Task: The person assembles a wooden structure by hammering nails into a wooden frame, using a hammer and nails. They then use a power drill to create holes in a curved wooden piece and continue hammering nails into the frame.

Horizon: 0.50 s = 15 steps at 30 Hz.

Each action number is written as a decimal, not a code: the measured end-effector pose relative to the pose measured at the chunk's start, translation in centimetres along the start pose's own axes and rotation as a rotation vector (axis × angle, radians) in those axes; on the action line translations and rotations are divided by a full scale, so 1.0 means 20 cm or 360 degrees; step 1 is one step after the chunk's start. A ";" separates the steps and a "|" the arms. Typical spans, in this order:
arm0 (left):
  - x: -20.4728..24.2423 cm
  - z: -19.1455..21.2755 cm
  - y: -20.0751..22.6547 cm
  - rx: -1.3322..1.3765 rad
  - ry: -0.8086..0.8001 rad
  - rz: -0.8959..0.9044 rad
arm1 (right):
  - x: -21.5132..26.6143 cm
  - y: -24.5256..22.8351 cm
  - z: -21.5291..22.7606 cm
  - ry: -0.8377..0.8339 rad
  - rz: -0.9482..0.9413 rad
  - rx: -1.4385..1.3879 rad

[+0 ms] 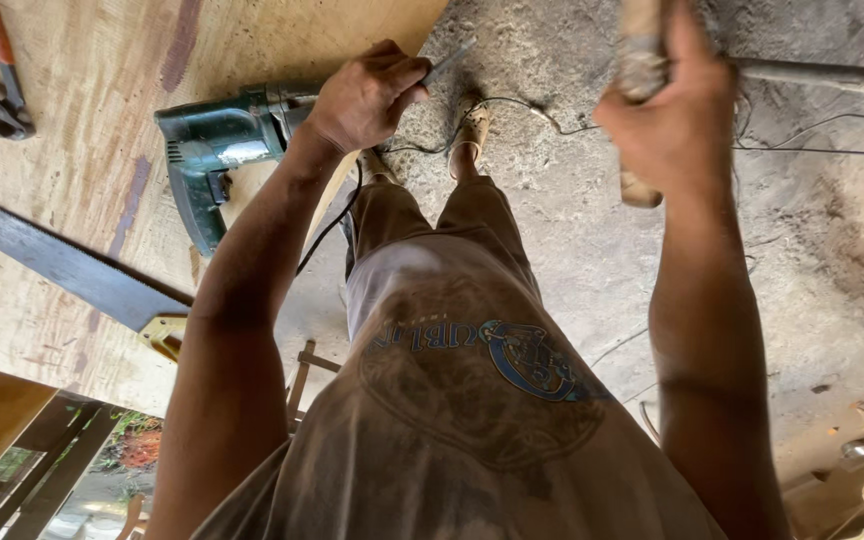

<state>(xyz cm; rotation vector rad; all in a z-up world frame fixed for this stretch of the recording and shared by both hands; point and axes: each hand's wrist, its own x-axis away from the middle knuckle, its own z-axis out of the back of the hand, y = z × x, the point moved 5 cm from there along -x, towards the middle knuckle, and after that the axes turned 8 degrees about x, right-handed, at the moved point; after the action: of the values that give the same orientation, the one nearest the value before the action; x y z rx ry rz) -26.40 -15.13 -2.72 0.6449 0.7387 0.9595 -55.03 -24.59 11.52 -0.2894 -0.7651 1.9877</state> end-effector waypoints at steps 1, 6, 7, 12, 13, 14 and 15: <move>0.01 0.00 0.02 0.0046 0.0028 -0.0060 | 0.00 0.00 0.03 0.0081 -0.0067 -0.0046; -0.01 0.01 0.07 -0.0126 -0.0104 -0.0301 | 0.09 -0.05 -0.13 -0.0420 -0.0436 0.0056; -0.03 0.03 0.06 -0.0088 -0.0072 -0.0277 | 0.12 -0.05 -0.19 -0.0572 -0.0501 0.0087; 0.04 0.06 0.09 0.0050 -0.0031 -0.0025 | 0.23 0.03 -0.18 -0.0257 -0.0487 -0.0113; 0.06 0.06 0.11 0.0052 0.0033 0.0034 | 0.28 0.05 -0.18 -0.0297 -0.0591 -0.0124; 0.01 0.08 0.08 0.0037 0.0100 0.0056 | 0.29 0.07 -0.17 -0.0299 -0.0682 -0.0131; -0.04 0.09 0.05 0.0023 0.0169 0.0078 | 0.28 0.07 -0.15 -0.0281 -0.0629 -0.0134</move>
<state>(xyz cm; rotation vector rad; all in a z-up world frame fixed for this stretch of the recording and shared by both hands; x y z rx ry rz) -25.64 -15.68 -0.67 0.6305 0.8274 1.0405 -57.49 -19.09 8.87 -0.0065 -0.9404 1.6230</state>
